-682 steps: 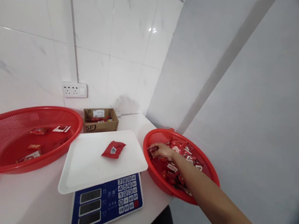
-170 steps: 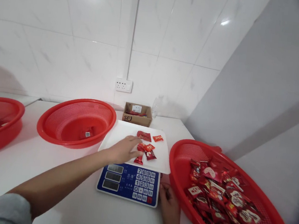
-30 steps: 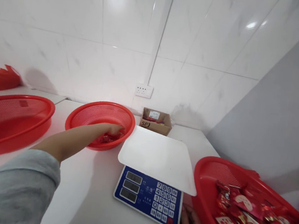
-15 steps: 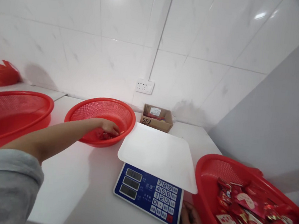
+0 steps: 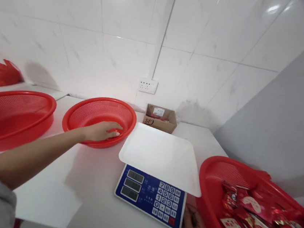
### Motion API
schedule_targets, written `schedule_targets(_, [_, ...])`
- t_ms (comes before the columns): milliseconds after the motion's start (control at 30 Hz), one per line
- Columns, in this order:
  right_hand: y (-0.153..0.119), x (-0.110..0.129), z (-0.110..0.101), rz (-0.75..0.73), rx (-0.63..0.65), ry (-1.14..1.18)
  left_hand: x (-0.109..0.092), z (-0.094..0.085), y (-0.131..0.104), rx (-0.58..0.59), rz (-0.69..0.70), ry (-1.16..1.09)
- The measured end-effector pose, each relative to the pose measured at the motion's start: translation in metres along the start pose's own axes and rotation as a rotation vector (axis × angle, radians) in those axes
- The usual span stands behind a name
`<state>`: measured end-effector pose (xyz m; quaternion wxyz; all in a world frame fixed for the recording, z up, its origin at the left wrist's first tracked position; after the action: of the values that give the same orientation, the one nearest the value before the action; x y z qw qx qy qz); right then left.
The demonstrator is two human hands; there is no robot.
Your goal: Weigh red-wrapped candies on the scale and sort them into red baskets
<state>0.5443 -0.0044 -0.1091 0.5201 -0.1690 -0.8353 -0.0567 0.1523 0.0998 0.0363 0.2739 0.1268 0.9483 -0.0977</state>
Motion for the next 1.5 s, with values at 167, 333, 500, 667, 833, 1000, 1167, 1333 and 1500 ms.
schedule_targets(167, [-0.001, 0.004, -0.001, -0.011, -0.012, 0.009, -0.038, 0.038, -0.041, -0.131, 0.296, 0.247])
schedule_targets(333, [-0.001, 0.003, -0.003, -0.023, -0.035, 0.024, -0.006, 0.042, -0.035, -0.222, 0.308, 0.402])
schedule_targets(500, [0.001, -0.001, 0.0, -0.021, 0.004, 0.01, -0.003, 0.026, -0.026, -0.416, 0.29, 0.336])
schedule_targets(667, [-0.007, 0.001, -0.007, -0.079, -0.139, -0.042, -0.04, 0.048, -0.045, -0.757, 0.343, -0.033])
schedule_targets(833, [-0.053, 0.051, -0.016, -0.511, -0.235, -0.191, -0.095, 0.083, -0.079, -0.931, 0.643, -0.172])
schedule_targets(1000, [-0.089, 0.107, -0.041, -0.799, -0.235, -0.35, -0.154, 0.146, -0.098, -0.432, 1.049, -0.317])
schedule_targets(1167, [-0.048, 0.118, -0.088, -0.582, -0.2, -0.608, -0.184, 0.211, -0.111, 0.162, 1.047, -0.381])
schedule_targets(1333, [0.0, 0.086, -0.105, -0.26, 0.154, -0.949, -0.174, 0.233, -0.107, 0.395, 0.865, -0.456])
schedule_targets(1500, [0.009, 0.061, -0.091, -0.153, 0.417, -1.096, -0.162, 0.237, -0.096, 0.394, 0.755, -0.527])
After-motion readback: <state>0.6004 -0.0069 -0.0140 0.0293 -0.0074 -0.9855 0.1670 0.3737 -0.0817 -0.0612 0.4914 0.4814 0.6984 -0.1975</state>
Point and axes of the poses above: each hand's wrist, its own y-axis towards the middle knuckle, its own z-axis out of the palm, x = y × z, the point moved 8 cm from there along y, towards the middle knuckle, and after that the axes turned 5 degrees about -y, right-handed, at the moved point
